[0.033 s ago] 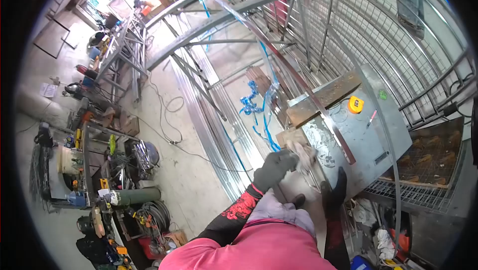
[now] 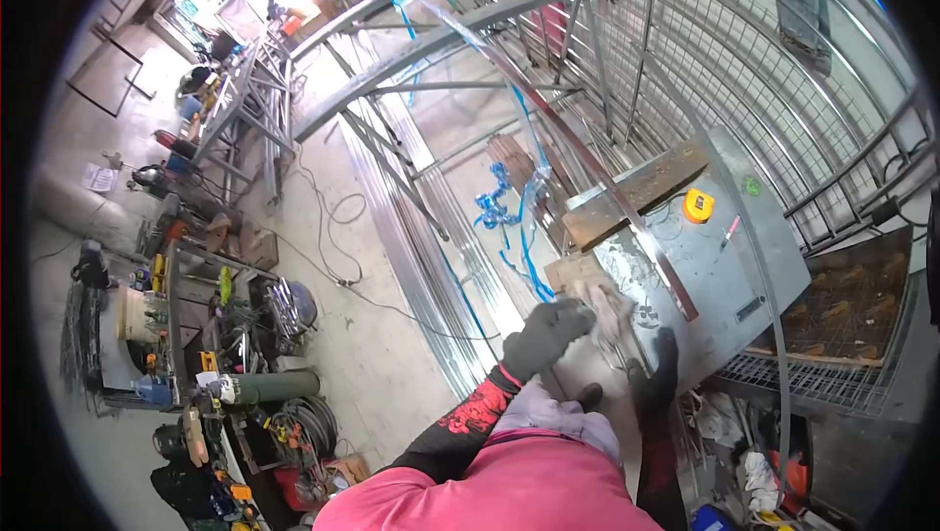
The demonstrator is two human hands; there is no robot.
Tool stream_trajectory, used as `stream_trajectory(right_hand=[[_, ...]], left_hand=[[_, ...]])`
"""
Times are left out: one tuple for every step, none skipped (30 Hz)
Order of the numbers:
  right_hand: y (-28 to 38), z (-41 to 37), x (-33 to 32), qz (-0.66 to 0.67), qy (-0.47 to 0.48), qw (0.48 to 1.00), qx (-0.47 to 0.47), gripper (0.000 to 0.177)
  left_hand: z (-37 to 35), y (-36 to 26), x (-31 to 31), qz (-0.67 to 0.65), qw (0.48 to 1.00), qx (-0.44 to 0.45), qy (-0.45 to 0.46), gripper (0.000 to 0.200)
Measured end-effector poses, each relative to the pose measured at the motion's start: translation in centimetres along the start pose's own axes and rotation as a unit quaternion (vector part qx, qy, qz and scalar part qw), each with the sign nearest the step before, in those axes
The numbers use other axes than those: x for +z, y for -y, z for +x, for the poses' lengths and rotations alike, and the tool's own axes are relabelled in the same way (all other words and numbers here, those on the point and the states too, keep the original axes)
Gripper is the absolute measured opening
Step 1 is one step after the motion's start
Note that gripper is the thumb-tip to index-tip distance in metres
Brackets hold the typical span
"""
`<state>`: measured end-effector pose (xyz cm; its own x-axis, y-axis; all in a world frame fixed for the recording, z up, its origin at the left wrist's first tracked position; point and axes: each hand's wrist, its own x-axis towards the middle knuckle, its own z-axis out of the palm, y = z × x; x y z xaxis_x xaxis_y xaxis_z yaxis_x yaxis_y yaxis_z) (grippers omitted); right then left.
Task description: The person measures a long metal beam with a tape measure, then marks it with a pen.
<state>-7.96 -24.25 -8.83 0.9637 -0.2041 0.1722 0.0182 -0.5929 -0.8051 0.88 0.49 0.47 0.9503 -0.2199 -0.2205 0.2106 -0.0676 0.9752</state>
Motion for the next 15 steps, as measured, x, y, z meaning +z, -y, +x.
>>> stream_trajectory(right_hand=[[2.4, 1.5, 1.9, 0.132, 0.015, 0.991, -0.011, 0.074], [5.2, -4.0, -10.3, 0.122, 0.045, 0.991, 0.009, 0.064], [7.0, -3.2, -9.7, 0.254, 0.066, 0.963, 0.068, 0.055], [8.1, -2.8, -8.9, 0.383, 0.089, 0.911, 0.125, 0.047], [7.5, -3.0, -7.9, 0.394, 0.086, 0.908, 0.116, 0.047], [6.1, -3.8, -7.8, 0.358, 0.046, 0.926, 0.107, 0.037], [6.7, -4.1, -8.1, 0.324, 0.006, 0.941, 0.100, 0.029], [7.0, -3.8, -8.5, 0.324, 0.004, 0.941, 0.099, 0.029], [7.2, -3.1, -9.4, 0.267, -0.012, 0.961, 0.069, 0.027], [8.0, -2.3, -10.3, 0.206, -0.028, 0.977, 0.045, 0.025], [7.5, -1.8, -9.9, 0.227, -0.053, 0.972, 0.032, 0.027], [7.9, -1.8, -10.8, 0.190, -0.006, 0.976, 0.106, 0.029], [7.8, -1.4, -10.4, 0.178, -0.030, 0.980, 0.086, 0.031], [7.0, -0.8, -9.6, 0.191, -0.043, 0.981, 0.012, 0.032], [7.6, -0.7, -9.3, 0.157, -0.047, 0.986, -0.020, 0.033]], left_hand=[[0.8, -0.2, -0.6, 0.005, 0.999, -0.045, -0.009, 0.028], [-6.8, -3.5, 8.7, -0.084, 0.992, -0.045, 0.082, 0.030], [-6.3, -0.2, 8.8, -0.103, 0.989, -0.076, 0.073, 0.030], [-5.8, 3.1, 8.9, -0.121, 0.985, -0.110, 0.062, 0.031], [-5.9, 2.7, 9.0, -0.144, 0.986, -0.056, 0.056, 0.032], [-6.1, 2.3, 9.0, -0.145, 0.986, -0.053, 0.057, 0.032], [-6.0, 2.3, 8.5, -0.151, 0.982, -0.065, 0.090, 0.031], [-5.7, 2.7, 8.0, -0.156, 0.977, -0.076, 0.124, 0.031], [-5.1, 4.4, 7.7, -0.191, 0.970, -0.079, 0.128, 0.029], [-5.1, 4.6, 6.7, -0.091, 0.984, -0.071, 0.134, 0.029], [-5.0, 5.2, 6.1, -0.055, 0.989, 0.000, 0.139, 0.032], [-4.8, 5.8, 5.9, -0.023, 0.986, 0.073, 0.145, 0.035], [-4.2, 6.1, 5.5, -0.016, 0.992, 0.048, 0.114, 0.040], [-3.7, 6.3, 5.1, -0.007, 0.996, 0.022, 0.086, 0.045], [-4.1, 5.0, 5.2, -0.064, 0.995, -0.025, 0.068, 0.051]])
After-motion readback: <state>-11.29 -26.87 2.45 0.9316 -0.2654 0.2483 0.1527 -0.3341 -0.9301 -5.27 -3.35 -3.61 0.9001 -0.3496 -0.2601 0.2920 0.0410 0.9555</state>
